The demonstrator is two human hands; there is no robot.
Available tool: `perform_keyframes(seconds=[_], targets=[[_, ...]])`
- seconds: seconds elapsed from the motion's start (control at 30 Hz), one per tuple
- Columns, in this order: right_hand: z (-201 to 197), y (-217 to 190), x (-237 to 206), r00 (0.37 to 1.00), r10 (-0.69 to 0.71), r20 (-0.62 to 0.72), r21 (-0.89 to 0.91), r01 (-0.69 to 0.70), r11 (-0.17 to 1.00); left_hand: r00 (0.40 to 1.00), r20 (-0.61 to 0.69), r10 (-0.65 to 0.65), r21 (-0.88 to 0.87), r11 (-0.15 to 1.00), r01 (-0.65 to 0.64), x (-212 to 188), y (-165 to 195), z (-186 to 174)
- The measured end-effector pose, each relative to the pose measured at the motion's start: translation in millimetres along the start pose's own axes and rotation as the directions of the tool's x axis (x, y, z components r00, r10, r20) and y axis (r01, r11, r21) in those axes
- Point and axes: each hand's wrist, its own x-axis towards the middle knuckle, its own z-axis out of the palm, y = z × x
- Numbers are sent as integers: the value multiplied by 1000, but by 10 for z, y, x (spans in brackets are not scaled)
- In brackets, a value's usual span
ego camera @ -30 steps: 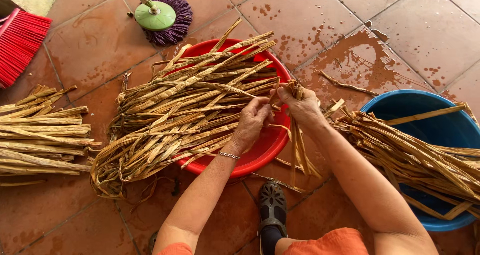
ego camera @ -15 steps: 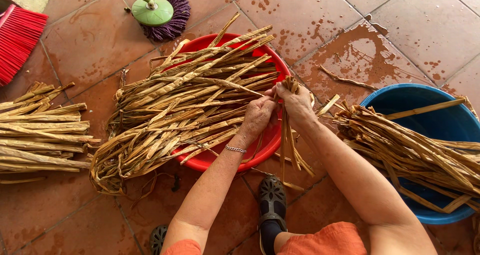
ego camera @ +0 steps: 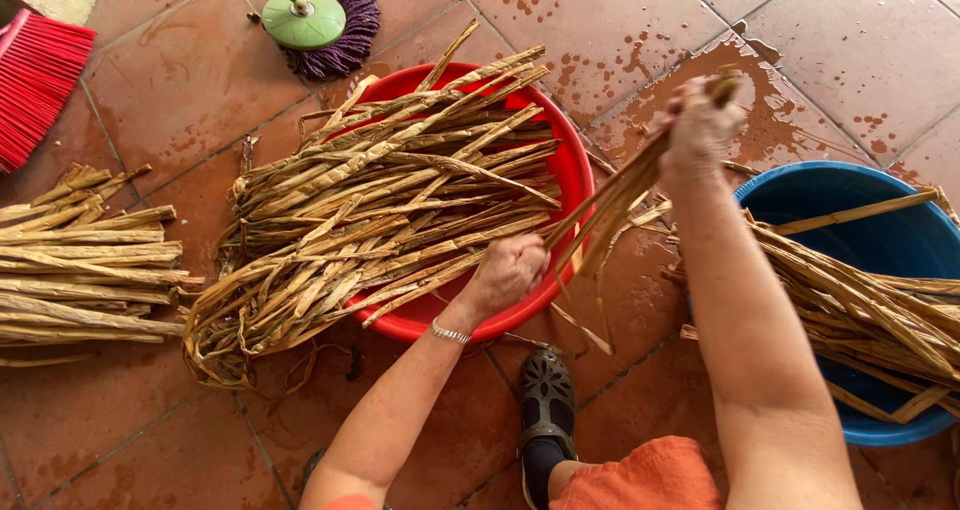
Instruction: The person sits on the tiled floor and soaks dried tobacco leaves in a red basin of water. They dip bundles of leaves into the water, press and turn them to wet them, and move soaked leaves into a blue basin beside them.
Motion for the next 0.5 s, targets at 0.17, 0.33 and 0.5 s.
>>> perform_keyframes(seconds=[0.17, 0.33, 0.5], targets=[[-344, -112, 361, 987, -90, -134, 46, 97, 994, 993, -38, 116, 165, 980, -108, -261, -166, -116], [-662, -233, 607, 965, -144, -218, 47, 157, 986, 923, 116, 367, 538, 758, -369, -400, -328, -332], [-967, -294, 818, 946, -235, -223, 51, 252, 966, 999, -7, 52, 280, 959, -48, -740, -377, -534]])
